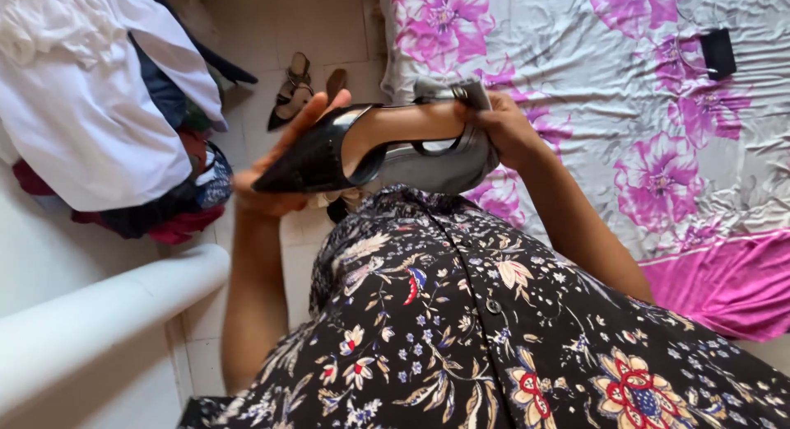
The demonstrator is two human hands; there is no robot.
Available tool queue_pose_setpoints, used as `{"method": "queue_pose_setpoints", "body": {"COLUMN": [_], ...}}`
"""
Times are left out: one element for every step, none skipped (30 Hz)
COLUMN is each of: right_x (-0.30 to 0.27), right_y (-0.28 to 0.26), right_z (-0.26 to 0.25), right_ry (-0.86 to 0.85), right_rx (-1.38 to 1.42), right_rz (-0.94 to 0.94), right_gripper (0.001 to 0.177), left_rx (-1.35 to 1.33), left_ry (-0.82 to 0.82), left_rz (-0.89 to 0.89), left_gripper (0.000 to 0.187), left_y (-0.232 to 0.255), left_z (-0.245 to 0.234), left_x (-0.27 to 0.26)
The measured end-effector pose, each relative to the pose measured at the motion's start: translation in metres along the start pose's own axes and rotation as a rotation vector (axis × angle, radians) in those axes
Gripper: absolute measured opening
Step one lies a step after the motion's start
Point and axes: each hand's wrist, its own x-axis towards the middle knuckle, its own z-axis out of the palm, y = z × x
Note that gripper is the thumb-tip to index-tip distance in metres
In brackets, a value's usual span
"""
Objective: Cleaning several pairs of high-heeled shoes with a cloth and placing them in a wardrobe shelf.
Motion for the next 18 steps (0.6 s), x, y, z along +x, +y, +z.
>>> {"method": "queue_pose_setpoints", "body": {"right_x": [-0.004,-0.006,-0.008,-0.011,-0.013,-0.015,-0.014,-0.011,-0.008,-0.01,-0.013,-0.017,-0.015,-0.014,-0.014,-0.014,-0.015,-0.013], "right_y": [-0.006,-0.012,-0.017,-0.023,-0.028,-0.034,-0.028,-0.022,-0.015,-0.023,-0.031,-0.039,-0.038,-0.036,-0.035,-0.029,-0.024,-0.018], "right_z": [0.004,0.009,0.014,0.022,0.029,0.037,0.034,0.03,0.027,0.035,0.043,0.05,0.045,0.041,0.036,0.03,0.023,0.017], "right_ry": [0.002,-0.001,-0.004,-0.002,-0.011,-0.019,-0.017,-0.063,-0.11,-0.119,-0.065,-0.004,-0.005,0.027,0.059,0.069,0.046,0.015], "right_rx": [-0.002,-0.02,-0.038,-0.037,-0.057,-0.077,-0.076,-0.136,-0.196,-0.198,-0.271,-0.34,-0.339,-0.413,-0.487,-0.483,-0.453,-0.425], "right_rz": [0.008,-0.005,-0.019,-0.016,0.014,0.044,0.046,0.014,-0.018,-0.012,0.049,0.108,0.111,0.158,0.205,0.21,0.237,0.264], "right_gripper": [0.021,0.019,0.017,0.017,0.019,0.022,0.022,0.026,0.031,0.031,0.031,0.033,0.033,0.033,0.033,0.033,0.032,0.032], "left_rx": [-0.006,-0.227,-0.449,-0.452,-0.215,0.026,0.023,0.393,0.77,0.767,0.761,0.755,0.753,0.919,1.086,1.08,1.173,1.267], "left_ry": [0.005,-0.031,-0.067,-0.066,-0.049,-0.032,-0.032,0.0,0.034,0.044,0.056,0.06,0.063,0.094,0.125,0.114,0.119,0.132], "left_rz": [0.001,-0.064,-0.128,-0.129,-0.303,-0.472,-0.474,-0.714,-0.944,-0.942,-0.909,-0.879,-0.88,-0.876,-0.866,-0.87,-0.852,-0.832], "left_gripper": [0.106,0.097,0.089,0.089,0.085,0.082,0.082,0.076,0.071,0.071,0.067,0.064,0.064,0.064,0.063,0.063,0.061,0.06], "left_y": [0.001,0.005,0.009,0.004,0.0,-0.005,-0.014,-0.023,-0.031,-0.047,-0.063,-0.079,-0.072,-0.065,-0.058,-0.055,-0.052,-0.048], "left_z": [0.0,-0.001,-0.002,-0.01,-0.019,-0.028,-0.041,-0.054,-0.067,-0.078,-0.09,-0.102,-0.085,-0.069,-0.053,-0.047,-0.042,-0.036], "left_x": [0.0,0.0,0.001,0.005,0.009,0.013,0.015,0.017,0.018,0.015,0.012,0.011,0.017,0.024,0.032,0.033,0.034,0.034]}}
